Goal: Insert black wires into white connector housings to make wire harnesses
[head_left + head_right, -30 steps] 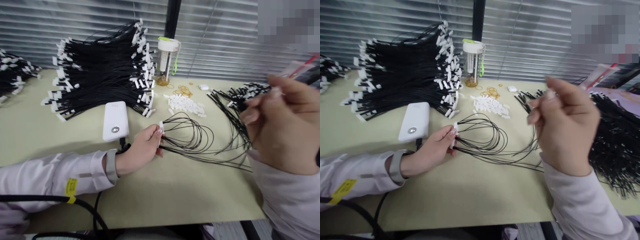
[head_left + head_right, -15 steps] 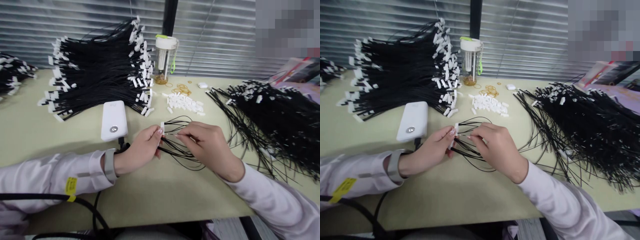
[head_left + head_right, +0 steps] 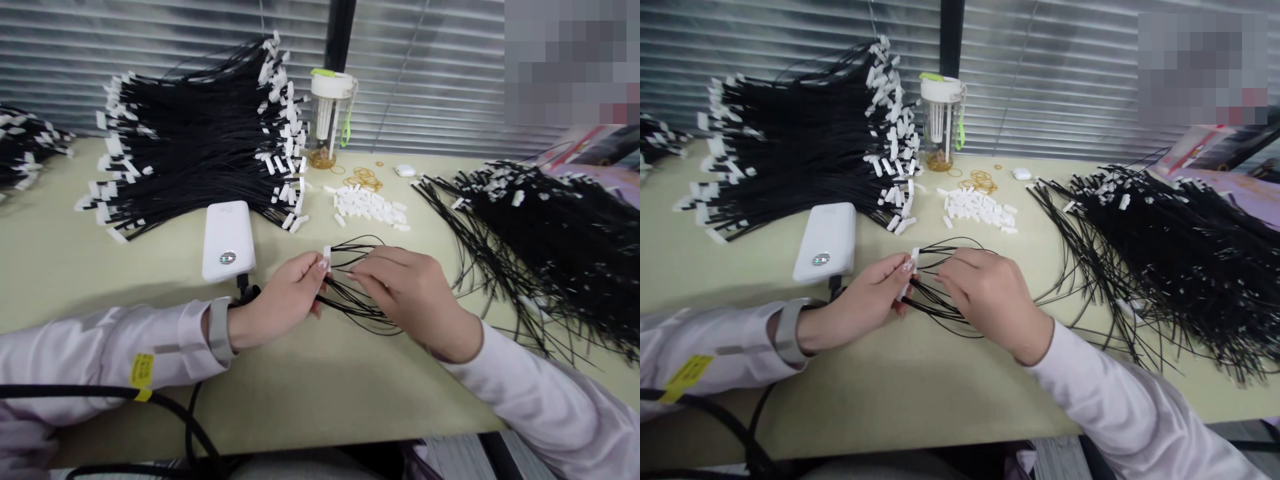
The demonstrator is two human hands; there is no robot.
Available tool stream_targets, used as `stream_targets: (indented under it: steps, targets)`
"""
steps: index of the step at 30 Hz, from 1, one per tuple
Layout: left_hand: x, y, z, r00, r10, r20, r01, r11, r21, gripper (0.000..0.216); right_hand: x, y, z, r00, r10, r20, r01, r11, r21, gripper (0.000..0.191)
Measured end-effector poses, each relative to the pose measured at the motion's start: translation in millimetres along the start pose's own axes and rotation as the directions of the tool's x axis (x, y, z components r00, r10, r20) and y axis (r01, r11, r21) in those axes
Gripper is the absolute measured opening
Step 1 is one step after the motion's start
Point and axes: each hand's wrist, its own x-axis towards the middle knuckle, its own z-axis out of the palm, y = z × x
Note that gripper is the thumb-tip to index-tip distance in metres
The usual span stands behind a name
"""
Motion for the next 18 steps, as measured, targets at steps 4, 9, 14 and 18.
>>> stream_targets:
  steps: [4,9,14,18]
  targets:
    - [0.1,0.7,0.3,1.000,-0.022,-0.004,0.022,0.999,-0.028,0.028,-2.4,0.3,-1.0,0.996,-0.084,-0.001,0.083,0.979,-0.187,0.019]
    - [0.2,1.3,-0.1,1.000,-0.018,0.001,0.018,0.999,0.029,0.031,-3.5,-0.9,-1.5,0.990,-0.138,0.010,0.136,0.962,-0.236,0.019]
    - [-1.6,0.7,-0.2,0.999,0.010,0.036,-0.012,0.998,0.067,0.030,-3.3,-0.9,2.3,0.989,-0.145,0.006,0.143,0.964,-0.226,0.022]
    - [-3.7,0.0,0.5,0.998,0.035,0.061,-0.039,0.997,0.070,0.028,-2.6,-3.2,5.2,0.985,-0.172,0.016,0.171,0.962,-0.212,0.023]
